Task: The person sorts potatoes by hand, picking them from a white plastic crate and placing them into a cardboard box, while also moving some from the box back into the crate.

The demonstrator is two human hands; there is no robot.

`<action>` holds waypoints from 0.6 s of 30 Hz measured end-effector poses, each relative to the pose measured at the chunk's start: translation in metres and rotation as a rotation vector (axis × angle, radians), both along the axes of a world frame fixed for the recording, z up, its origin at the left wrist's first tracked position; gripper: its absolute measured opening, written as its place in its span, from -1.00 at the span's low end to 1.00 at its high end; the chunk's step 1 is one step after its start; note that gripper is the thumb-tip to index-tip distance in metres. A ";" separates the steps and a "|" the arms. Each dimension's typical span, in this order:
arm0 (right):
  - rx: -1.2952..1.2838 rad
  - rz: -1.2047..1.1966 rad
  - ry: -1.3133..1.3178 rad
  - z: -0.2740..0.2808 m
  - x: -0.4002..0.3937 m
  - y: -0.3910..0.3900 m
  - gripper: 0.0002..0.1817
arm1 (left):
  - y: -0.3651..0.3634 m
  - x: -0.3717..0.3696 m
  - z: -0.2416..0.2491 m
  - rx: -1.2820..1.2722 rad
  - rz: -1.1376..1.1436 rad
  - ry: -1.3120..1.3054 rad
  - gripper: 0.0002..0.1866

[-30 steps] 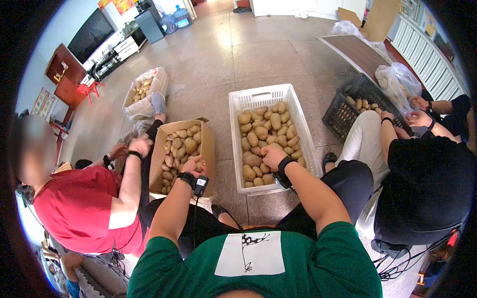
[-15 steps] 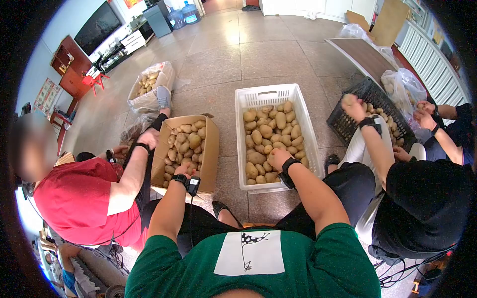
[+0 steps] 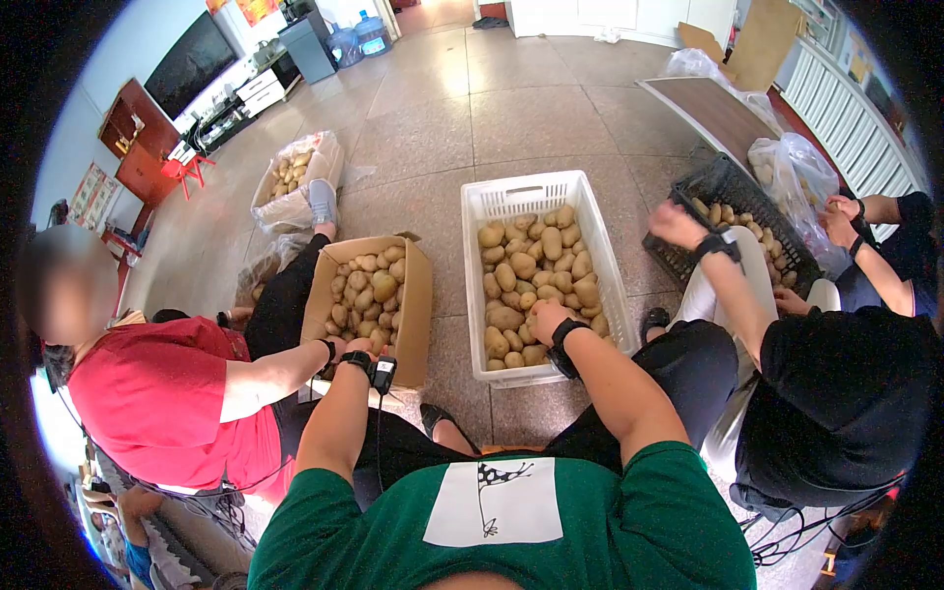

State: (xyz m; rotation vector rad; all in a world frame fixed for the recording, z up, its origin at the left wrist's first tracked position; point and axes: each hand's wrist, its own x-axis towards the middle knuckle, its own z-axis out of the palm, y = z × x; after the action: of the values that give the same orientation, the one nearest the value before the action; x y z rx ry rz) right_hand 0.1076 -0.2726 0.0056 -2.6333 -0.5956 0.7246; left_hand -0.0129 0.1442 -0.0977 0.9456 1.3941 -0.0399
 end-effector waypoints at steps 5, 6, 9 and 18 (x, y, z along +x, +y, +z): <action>-0.034 0.005 0.038 0.002 -0.001 -0.001 -0.55 | -0.005 0.004 0.009 -0.039 0.084 -0.066 -0.76; -0.035 -0.004 0.040 0.000 -0.001 0.000 -0.54 | -0.010 0.005 0.018 -0.066 0.117 -0.119 -0.75; -0.050 -0.004 0.032 0.001 0.000 0.001 -0.55 | -0.027 0.010 0.042 -0.149 0.170 -0.241 -0.75; -0.038 0.036 0.013 -0.004 0.005 0.003 -0.54 | -0.095 0.034 0.097 -0.394 0.018 -0.395 -0.77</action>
State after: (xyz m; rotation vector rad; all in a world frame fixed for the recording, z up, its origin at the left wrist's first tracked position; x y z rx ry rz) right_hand 0.1128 -0.2699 0.0011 -2.6567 -0.6326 0.7700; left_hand 0.0212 0.0494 -0.0006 0.5735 0.9802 -0.1045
